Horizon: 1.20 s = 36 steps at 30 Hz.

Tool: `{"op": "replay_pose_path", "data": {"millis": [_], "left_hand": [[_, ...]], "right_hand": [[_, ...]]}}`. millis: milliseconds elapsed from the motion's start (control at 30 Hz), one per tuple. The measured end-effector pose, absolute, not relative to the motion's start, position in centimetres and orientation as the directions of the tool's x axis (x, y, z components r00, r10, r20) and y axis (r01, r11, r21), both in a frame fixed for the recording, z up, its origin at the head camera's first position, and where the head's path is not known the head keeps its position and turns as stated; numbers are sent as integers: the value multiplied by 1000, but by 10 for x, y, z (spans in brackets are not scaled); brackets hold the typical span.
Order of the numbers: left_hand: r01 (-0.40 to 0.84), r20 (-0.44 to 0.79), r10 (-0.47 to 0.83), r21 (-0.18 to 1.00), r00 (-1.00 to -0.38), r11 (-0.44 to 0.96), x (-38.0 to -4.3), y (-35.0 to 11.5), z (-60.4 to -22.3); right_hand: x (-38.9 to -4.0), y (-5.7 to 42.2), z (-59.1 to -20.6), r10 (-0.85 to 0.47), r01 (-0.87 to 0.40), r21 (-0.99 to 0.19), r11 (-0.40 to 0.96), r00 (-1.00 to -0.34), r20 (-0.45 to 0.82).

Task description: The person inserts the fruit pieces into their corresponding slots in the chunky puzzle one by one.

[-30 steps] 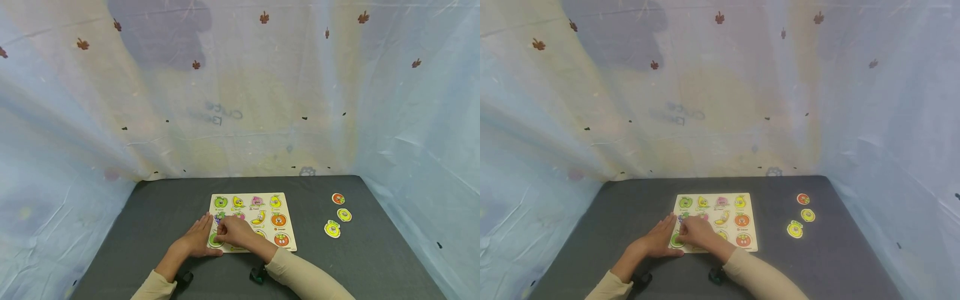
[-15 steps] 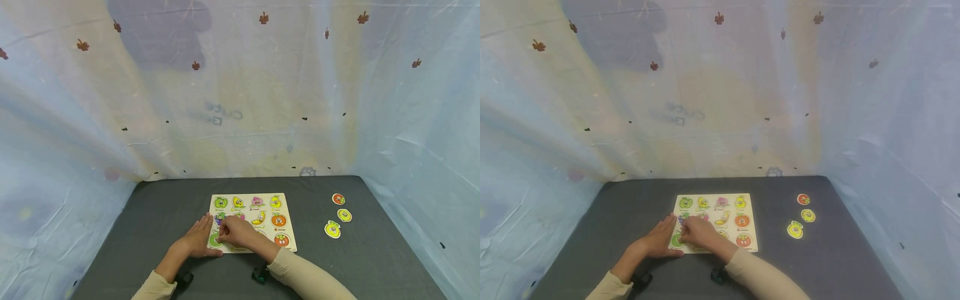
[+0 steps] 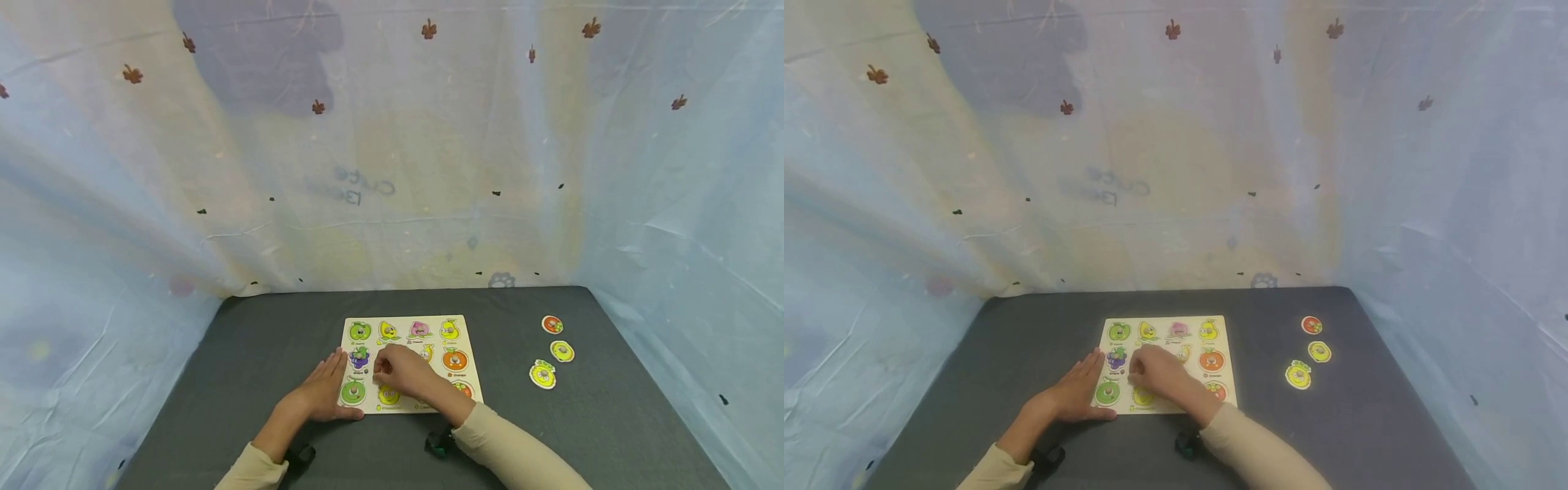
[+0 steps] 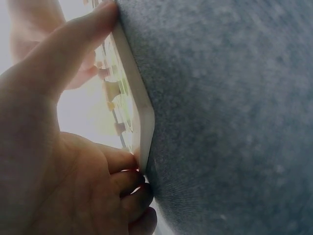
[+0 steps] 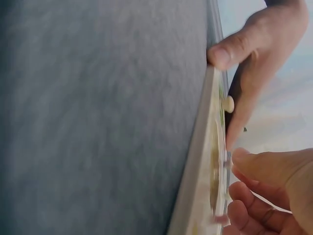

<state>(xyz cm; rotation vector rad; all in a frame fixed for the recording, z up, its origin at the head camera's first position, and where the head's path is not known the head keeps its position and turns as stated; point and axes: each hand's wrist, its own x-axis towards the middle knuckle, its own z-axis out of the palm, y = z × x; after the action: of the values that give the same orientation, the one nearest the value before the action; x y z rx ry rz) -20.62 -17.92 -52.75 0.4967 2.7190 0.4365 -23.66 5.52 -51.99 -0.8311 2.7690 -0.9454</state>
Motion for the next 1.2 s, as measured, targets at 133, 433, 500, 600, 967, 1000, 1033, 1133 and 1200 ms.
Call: {"op": "replay_pose_path", "data": {"millis": [133, 433, 500, 600, 967, 1000, 1033, 1133, 1200], "left_hand": [[278, -269, 381, 352, -885, 894, -206, -179, -529], [279, -264, 381, 354, -886, 893, -206, -179, -529], [275, -267, 379, 356, -886, 893, -206, -178, -528], [269, -269, 377, 364, -886, 892, -206, -178, -527], [259, -279, 378, 382, -883, 887, -206, -179, -526], [260, -279, 379, 382, -883, 887, -205, -179, -526], [260, -279, 379, 382, -882, 887, -205, -179, -526], [260, -277, 379, 383, -883, 886, -205, -179, -526], [260, -276, 379, 385, -883, 885, -206, -179, -527]], "right_hand": [[-240, 66, -520, -505, -445, -606, 659, -859, 81], [-239, 92, -519, -465, -434, -612, 661, -877, 120], [-238, 99, -519, -456, -428, -615, 663, -882, 122], [-237, 108, -520, -443, -422, -611, 670, -887, 127], [-231, 141, -517, -378, -387, -616, 686, -913, 152], [-231, 144, -517, -374, -384, -617, 687, -915, 153], [-230, 147, -517, -370, -383, -617, 687, -916, 156], [-229, 155, -519, -353, -367, -623, 691, -923, 152], [-228, 160, -520, -345, -366, -629, 686, -925, 161]]}}
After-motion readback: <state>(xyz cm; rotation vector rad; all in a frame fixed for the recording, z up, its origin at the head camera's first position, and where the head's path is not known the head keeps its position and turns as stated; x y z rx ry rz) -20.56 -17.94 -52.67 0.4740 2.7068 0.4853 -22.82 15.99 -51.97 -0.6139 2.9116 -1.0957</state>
